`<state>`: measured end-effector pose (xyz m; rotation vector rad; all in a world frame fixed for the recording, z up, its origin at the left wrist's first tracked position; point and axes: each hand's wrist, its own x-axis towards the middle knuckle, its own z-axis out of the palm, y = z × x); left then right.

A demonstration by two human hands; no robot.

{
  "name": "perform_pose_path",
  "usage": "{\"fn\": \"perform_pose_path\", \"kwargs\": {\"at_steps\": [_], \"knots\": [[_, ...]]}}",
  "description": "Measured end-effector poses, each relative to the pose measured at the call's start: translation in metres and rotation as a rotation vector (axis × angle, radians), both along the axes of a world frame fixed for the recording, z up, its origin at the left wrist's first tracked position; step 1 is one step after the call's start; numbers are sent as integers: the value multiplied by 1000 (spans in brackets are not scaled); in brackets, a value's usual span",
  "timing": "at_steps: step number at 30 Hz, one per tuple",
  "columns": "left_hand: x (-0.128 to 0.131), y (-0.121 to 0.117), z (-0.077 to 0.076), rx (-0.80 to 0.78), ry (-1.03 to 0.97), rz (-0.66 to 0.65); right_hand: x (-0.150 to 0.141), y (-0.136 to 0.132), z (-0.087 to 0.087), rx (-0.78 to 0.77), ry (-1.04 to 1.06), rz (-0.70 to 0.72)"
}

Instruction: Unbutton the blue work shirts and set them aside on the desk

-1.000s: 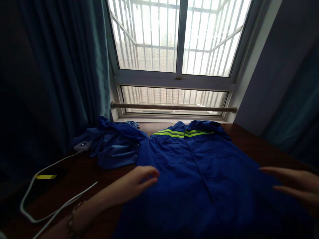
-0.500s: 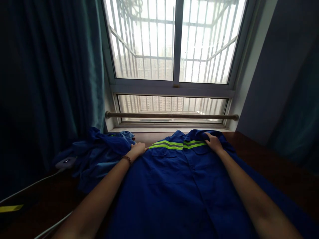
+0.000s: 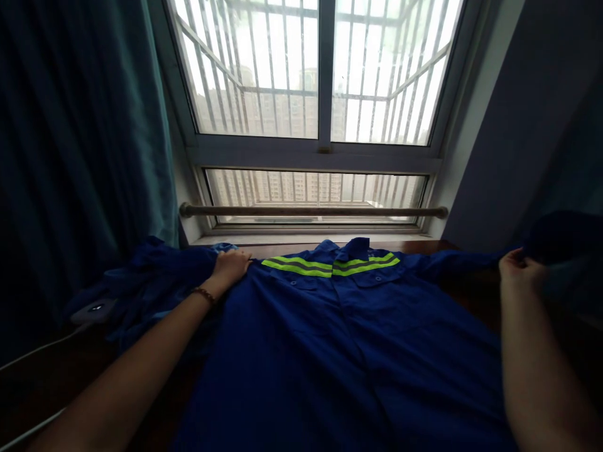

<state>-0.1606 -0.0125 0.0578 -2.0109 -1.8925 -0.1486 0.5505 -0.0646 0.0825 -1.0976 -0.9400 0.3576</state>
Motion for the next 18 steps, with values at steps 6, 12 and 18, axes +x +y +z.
{"fn": "perform_pose_path", "kwargs": {"at_steps": [6, 12, 18], "knots": [[28, 4, -9, 58, -237, -61, -54, 2, 50, 410, 503, 267], [107, -25, 18, -413, -1541, -445, -206, 20, 57, 33, -24, 773], [145, -71, -6, -1179, -2077, -409, -278, 14, 27, -617, -898, 1027]]}}
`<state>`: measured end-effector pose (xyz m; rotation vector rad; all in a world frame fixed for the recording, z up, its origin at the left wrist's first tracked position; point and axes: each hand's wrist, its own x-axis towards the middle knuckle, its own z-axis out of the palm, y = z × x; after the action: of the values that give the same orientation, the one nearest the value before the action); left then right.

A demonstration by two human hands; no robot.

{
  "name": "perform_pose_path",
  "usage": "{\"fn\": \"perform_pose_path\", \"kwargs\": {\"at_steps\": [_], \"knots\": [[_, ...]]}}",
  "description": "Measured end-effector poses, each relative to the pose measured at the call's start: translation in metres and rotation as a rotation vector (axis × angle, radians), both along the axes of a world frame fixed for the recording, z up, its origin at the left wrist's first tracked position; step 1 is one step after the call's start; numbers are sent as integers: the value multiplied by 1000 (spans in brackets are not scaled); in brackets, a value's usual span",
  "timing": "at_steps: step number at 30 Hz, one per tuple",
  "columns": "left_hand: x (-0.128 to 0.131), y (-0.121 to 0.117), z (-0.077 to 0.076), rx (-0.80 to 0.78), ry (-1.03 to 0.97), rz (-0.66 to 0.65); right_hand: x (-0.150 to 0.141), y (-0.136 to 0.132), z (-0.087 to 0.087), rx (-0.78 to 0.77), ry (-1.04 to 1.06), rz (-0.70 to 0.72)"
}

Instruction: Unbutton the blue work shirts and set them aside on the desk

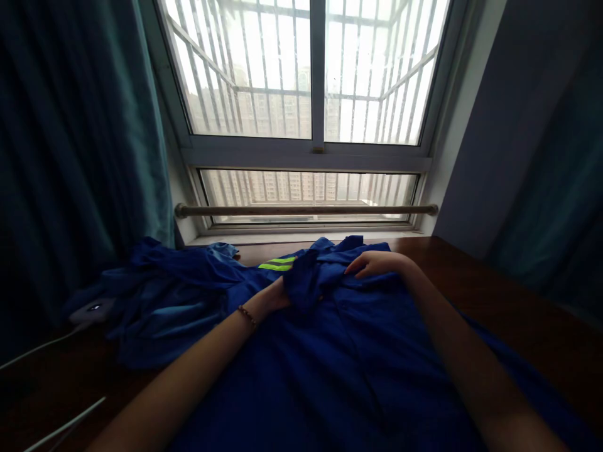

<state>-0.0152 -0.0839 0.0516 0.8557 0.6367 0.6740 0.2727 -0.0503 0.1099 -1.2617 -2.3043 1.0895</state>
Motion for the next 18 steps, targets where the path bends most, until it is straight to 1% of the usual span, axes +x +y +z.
{"fn": "perform_pose_path", "kwargs": {"at_steps": [1, 3, 4, 5, 8, 10, 12, 13, 15, 16, 18], "knots": [[0, -3, -7, -34, -3, 5, 7, 2, 0, 52, -180, -69], [-1, -4, -17, -64, 14, 22, 29, 7, -2, 166, -492, -265], [-2, -2, -19, -67, 26, 44, 41, 9, -6, 192, -575, -341], [-2, 0, -21, -65, 30, 84, 52, 12, -11, 199, -612, -392], [-4, 8, -19, -75, 33, 219, 73, 18, -36, 164, -673, -427], [-7, 12, -15, -55, 44, 273, 77, 21, -53, 143, -676, -402], [-14, 14, -11, 7, 51, 315, 80, 24, -64, 200, -592, -364], [-17, 14, -9, 41, 65, 345, 81, 26, -66, 255, -531, -350], [-24, 16, -7, 90, 140, 415, 85, 29, -64, 372, -424, -342], [-26, 16, -7, 112, 206, 452, 89, 29, -61, 425, -381, -369], [-28, 18, -10, 167, 369, 514, 97, 29, -56, 506, -317, -493]]}}
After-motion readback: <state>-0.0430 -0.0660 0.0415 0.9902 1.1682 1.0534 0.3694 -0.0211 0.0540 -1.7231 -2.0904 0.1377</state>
